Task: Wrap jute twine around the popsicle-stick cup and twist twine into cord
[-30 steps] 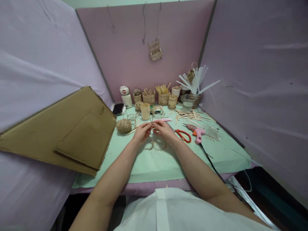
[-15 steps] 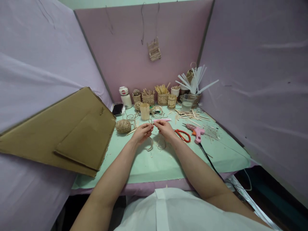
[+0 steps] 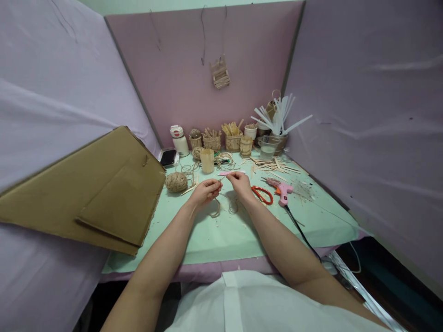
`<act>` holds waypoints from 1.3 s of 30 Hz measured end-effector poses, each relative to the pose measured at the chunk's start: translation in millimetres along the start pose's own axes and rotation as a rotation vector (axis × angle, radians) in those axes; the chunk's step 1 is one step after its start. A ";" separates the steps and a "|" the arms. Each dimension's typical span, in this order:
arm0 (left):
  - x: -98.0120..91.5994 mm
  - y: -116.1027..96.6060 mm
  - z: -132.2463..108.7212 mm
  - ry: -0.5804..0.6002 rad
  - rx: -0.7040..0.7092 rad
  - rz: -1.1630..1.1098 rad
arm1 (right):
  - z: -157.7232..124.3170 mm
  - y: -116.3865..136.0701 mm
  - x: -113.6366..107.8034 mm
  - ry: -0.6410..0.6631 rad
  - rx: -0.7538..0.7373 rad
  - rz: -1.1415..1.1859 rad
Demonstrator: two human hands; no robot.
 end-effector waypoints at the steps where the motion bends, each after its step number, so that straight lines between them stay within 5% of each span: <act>1: -0.4 0.4 0.1 -0.005 -0.004 0.007 | 0.5 -0.8 -0.4 -0.002 0.001 -0.011; 5: -6.5 -1.7 1.8 -0.070 0.029 0.047 | 1.0 0.8 1.4 0.000 -0.079 -0.159; 12: -25.7 -24.6 -2.7 -0.357 0.292 0.444 | -23.1 42.4 11.3 -0.005 -0.529 -0.404; 21: -21.5 -33.3 -6.8 -0.379 0.391 0.626 | -36.0 56.9 23.1 0.120 -0.669 -0.457; 28: -17.6 -35.3 -9.5 -0.377 0.393 0.632 | -26.5 46.5 23.2 0.143 -0.557 -0.331; 39: -7.5 -28.3 -3.9 -0.262 0.374 0.668 | -12.3 -2.4 27.7 0.236 0.041 0.116</act>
Point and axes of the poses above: each hand's wrist, its own z-axis towards the middle knuckle, its own x-axis out of the palm, y = z × x, the point moved 9 cm from there along z, towards the middle knuckle, and after that the axes turned 3 degrees about -y, right-handed, at the moved point
